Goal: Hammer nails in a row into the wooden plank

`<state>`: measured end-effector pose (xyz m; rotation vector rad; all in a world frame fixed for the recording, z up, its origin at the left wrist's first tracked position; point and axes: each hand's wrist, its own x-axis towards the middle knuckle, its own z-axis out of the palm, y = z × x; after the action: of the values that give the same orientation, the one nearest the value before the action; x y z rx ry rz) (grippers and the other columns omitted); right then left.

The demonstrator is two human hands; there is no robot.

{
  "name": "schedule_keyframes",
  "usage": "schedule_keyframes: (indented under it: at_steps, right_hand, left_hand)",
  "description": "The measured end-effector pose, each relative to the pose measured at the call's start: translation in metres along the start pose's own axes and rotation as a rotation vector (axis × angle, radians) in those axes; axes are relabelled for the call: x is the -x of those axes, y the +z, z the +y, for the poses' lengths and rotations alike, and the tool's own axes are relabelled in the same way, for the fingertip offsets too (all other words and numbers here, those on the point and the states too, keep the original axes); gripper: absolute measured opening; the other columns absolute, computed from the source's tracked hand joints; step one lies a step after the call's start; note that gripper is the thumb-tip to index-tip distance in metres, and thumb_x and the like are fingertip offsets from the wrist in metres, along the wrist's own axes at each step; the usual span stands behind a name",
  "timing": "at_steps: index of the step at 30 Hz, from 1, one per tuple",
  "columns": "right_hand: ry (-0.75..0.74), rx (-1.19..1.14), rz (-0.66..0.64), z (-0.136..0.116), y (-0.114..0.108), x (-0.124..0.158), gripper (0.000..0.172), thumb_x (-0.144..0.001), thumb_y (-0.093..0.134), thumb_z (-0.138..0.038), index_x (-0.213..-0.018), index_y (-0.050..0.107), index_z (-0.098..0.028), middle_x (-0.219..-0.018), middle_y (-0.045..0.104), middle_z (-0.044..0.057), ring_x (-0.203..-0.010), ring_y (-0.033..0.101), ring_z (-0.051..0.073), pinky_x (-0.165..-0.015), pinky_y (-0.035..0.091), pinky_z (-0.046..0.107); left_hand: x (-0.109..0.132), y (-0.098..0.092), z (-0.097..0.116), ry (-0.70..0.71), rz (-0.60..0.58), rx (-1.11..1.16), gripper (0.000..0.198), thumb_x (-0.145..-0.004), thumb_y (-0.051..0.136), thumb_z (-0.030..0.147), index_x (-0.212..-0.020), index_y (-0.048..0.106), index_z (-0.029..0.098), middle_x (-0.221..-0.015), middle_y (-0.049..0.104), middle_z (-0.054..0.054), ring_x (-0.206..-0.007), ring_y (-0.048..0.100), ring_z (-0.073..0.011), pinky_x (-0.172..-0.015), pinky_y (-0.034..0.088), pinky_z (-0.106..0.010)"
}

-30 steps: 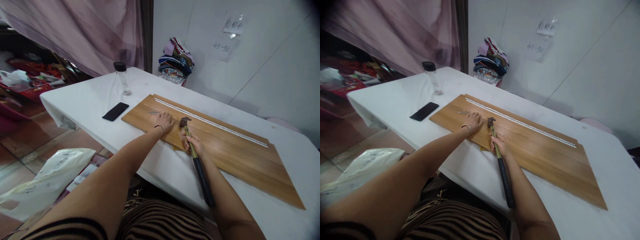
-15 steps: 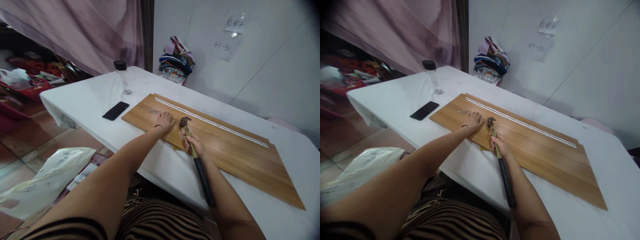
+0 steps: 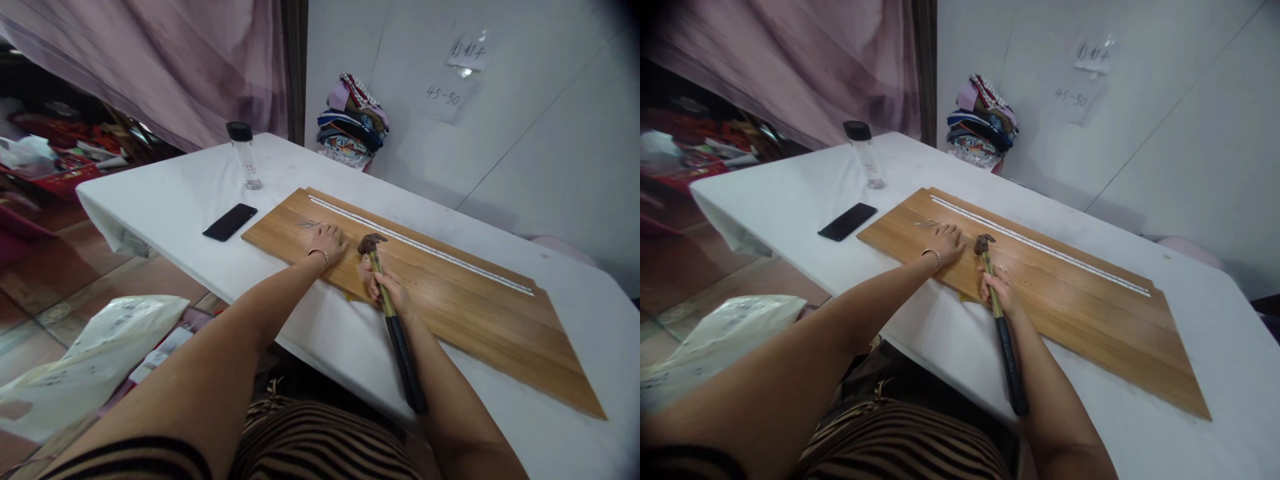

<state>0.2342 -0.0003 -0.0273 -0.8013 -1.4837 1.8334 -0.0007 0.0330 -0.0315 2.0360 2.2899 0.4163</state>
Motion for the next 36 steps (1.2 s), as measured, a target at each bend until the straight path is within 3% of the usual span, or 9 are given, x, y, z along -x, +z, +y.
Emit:
schedule_keyframes:
  at_steps: [36]
  right_hand:
    - [0.015, 0.024, 0.017, -0.0010, 0.0025, -0.0008, 0.051, -0.078, 0.077, -0.061, -0.106, 0.063, -0.021, -0.048, 0.050, -0.010, -0.041, 0.046, 0.014, -0.042, 0.026, 0.027]
  left_hand:
    - [0.0016, -0.0027, 0.0009, 0.005, -0.006, -0.002, 0.044, -0.106, 0.044, 0.043, -0.131, 0.070, 0.017, -0.148, 0.065, -0.017, -0.143, 0.051, -0.0343, -0.126, 0.032, -0.051]
